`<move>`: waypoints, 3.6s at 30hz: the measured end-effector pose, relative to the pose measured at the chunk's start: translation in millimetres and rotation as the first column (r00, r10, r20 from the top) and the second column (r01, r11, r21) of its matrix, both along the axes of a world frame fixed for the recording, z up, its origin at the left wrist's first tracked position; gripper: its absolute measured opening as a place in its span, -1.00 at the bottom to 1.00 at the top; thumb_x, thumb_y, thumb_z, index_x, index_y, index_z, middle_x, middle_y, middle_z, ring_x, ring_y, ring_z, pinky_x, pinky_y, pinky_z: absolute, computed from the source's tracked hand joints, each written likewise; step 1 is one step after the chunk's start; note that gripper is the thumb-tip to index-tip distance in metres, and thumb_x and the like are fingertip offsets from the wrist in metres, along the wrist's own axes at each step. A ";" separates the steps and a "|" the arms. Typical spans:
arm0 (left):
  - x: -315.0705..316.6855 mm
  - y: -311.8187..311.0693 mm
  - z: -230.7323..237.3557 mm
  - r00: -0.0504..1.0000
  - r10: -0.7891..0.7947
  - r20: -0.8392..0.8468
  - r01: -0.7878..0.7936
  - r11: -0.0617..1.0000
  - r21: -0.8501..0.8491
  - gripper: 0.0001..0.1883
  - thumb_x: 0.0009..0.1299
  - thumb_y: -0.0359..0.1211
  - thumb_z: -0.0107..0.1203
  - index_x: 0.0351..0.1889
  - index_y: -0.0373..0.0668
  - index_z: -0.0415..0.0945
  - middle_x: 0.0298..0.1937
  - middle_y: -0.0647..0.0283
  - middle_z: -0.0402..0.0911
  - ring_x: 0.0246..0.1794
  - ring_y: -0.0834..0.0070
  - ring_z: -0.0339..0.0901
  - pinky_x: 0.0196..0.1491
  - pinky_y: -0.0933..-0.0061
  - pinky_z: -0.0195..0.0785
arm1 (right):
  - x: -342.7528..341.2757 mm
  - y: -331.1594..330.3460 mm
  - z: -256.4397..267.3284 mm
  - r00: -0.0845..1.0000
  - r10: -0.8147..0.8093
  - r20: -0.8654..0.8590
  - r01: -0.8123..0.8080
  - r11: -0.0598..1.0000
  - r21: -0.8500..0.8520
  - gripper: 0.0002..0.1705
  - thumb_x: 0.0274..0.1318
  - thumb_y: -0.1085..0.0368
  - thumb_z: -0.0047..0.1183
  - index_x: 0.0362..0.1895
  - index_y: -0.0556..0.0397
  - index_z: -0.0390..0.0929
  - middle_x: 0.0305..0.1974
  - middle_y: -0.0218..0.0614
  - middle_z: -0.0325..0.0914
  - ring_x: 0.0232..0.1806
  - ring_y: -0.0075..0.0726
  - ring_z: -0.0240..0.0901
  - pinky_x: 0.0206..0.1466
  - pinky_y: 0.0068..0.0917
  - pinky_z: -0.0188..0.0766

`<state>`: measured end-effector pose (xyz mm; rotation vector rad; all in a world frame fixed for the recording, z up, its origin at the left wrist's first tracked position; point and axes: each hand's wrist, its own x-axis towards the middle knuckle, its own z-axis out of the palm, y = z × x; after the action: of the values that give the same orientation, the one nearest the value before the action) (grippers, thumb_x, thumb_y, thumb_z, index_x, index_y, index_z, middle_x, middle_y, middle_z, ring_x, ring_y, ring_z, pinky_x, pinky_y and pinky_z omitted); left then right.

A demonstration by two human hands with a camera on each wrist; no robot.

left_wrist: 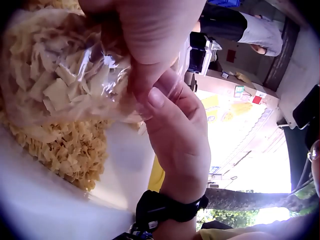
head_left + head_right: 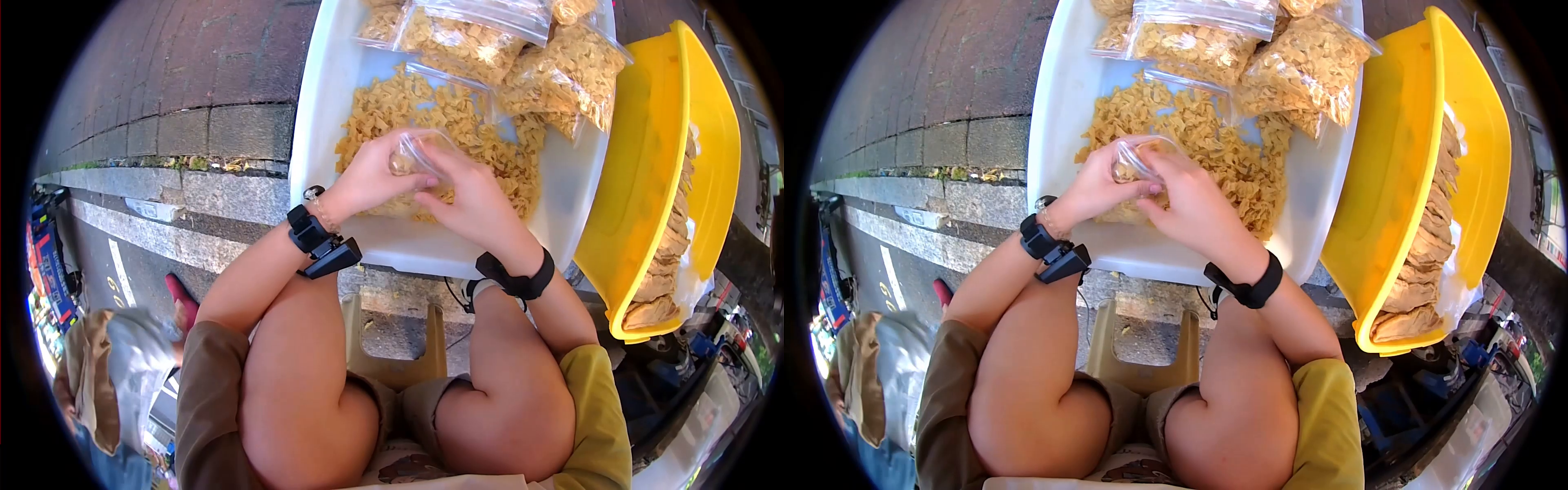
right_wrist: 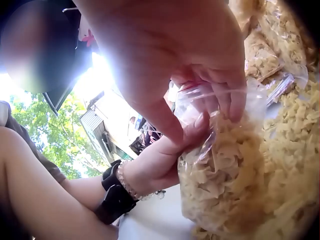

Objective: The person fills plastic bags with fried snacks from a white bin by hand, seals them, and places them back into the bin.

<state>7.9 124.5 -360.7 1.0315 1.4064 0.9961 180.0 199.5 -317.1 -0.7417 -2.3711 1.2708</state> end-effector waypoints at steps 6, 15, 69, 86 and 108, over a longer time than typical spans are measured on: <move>0.1 -1.0 3.9 0.995 -0.100 0.026 0.096 0.988 0.124 -0.44 0.16 -0.46 0.32 0.17 -0.26 0.46 0.06 0.11 0.62 0.06 0.46 0.57 0.16 0.42 0.38 | -10.6 -2.3 -6.4 0.981 0.169 0.099 -0.150 0.973 -0.175 -0.56 -0.07 0.34 0.19 -0.04 0.21 0.47 -0.12 0.09 0.51 -0.07 0.18 0.48 0.03 -0.16 0.43; 0.3 3.2 -3.8 0.997 0.025 0.075 -0.032 0.996 0.085 -0.56 0.21 -0.62 0.13 0.11 -0.30 0.50 -0.04 0.18 0.66 -0.03 0.50 0.59 0.05 0.47 0.47 | -20.9 16.0 -19.3 0.895 0.380 0.232 -0.374 0.925 -0.069 -0.49 0.00 0.41 0.15 0.10 0.16 0.39 0.00 -0.05 0.46 0.09 0.04 0.38 0.14 -0.15 0.34; 1.9 6.6 2.1 0.993 -0.106 0.044 0.109 0.992 -0.059 -0.38 0.19 -0.35 0.41 0.18 -0.27 0.38 -0.06 0.28 0.63 -0.07 0.64 0.54 0.03 0.50 0.41 | 4.3 64.7 -10.8 0.978 0.141 0.153 -0.080 0.934 -0.349 -0.38 -0.25 0.54 0.27 0.02 0.02 0.40 0.05 -0.14 0.54 0.07 -0.08 0.47 0.07 -0.34 0.38; 3.4 3.6 4.9 0.968 0.012 0.250 0.012 0.996 -0.092 -0.42 0.18 -0.46 0.40 0.12 -0.28 0.35 -0.03 0.29 0.59 -0.05 0.63 0.55 0.03 0.51 0.47 | 12.1 46.4 -25.5 0.989 0.121 -0.086 -0.144 0.917 -0.372 -0.64 0.04 0.45 0.13 -0.01 0.08 0.56 -0.01 -0.22 0.49 0.10 -0.22 0.38 -0.14 -0.43 0.47; 3.7 4.9 -0.4 0.985 0.022 0.169 -0.010 0.997 -0.071 -0.39 0.27 -0.52 0.25 0.31 -0.29 0.32 -0.05 0.30 0.62 -0.10 0.69 0.53 -0.05 0.59 0.46 | 4.0 27.7 -23.1 0.967 0.255 0.013 -0.256 0.965 0.051 -0.65 -0.01 0.32 0.27 -0.08 0.05 0.57 -0.29 -0.20 0.54 -0.12 0.03 0.44 -0.03 -0.15 0.38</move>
<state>11.6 129.3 -361.1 0.8642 1.3019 1.0147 183.9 227.2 -340.2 -0.4340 -2.5586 1.2984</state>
